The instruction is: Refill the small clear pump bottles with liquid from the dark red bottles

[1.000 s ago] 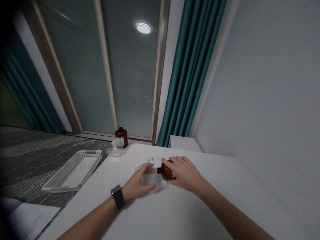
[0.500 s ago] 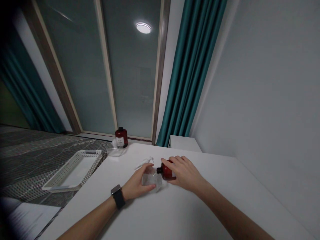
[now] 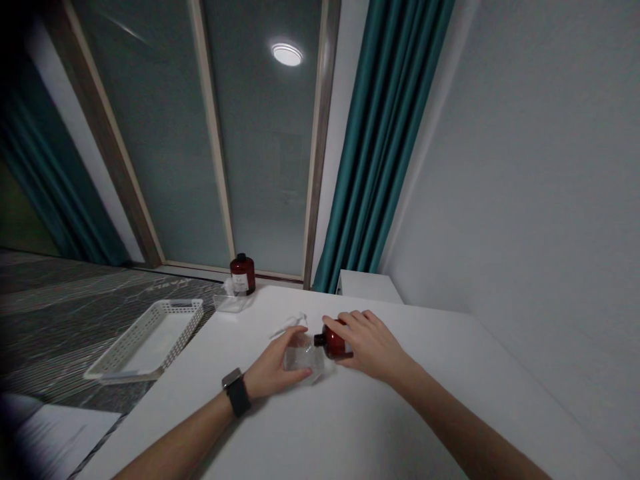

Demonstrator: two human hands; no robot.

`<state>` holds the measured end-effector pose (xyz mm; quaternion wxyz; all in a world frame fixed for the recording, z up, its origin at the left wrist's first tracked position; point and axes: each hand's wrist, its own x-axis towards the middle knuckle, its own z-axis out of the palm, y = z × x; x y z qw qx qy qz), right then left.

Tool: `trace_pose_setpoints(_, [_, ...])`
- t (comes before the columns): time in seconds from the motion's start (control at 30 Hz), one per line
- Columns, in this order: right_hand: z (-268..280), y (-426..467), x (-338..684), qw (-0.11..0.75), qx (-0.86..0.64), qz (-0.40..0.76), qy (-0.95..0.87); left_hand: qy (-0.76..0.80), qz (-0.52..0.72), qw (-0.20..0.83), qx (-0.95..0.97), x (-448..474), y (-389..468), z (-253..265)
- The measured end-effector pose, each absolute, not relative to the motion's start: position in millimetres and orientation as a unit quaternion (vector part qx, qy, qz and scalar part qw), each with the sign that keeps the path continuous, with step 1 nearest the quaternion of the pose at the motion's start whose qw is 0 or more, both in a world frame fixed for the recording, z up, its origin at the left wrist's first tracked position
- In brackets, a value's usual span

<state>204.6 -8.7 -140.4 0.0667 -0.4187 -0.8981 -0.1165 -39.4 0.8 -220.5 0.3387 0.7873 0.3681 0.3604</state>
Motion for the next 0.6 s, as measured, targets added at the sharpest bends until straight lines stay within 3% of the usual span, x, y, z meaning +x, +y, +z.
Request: trace_pose_setpoints(0.6, [-138.9, -9.3, 203.7, 0.072, -0.413, -0.112, -0.901, 0.361, 0.364, 0.334, 0.791, -39.6, 0.3, -218.0])
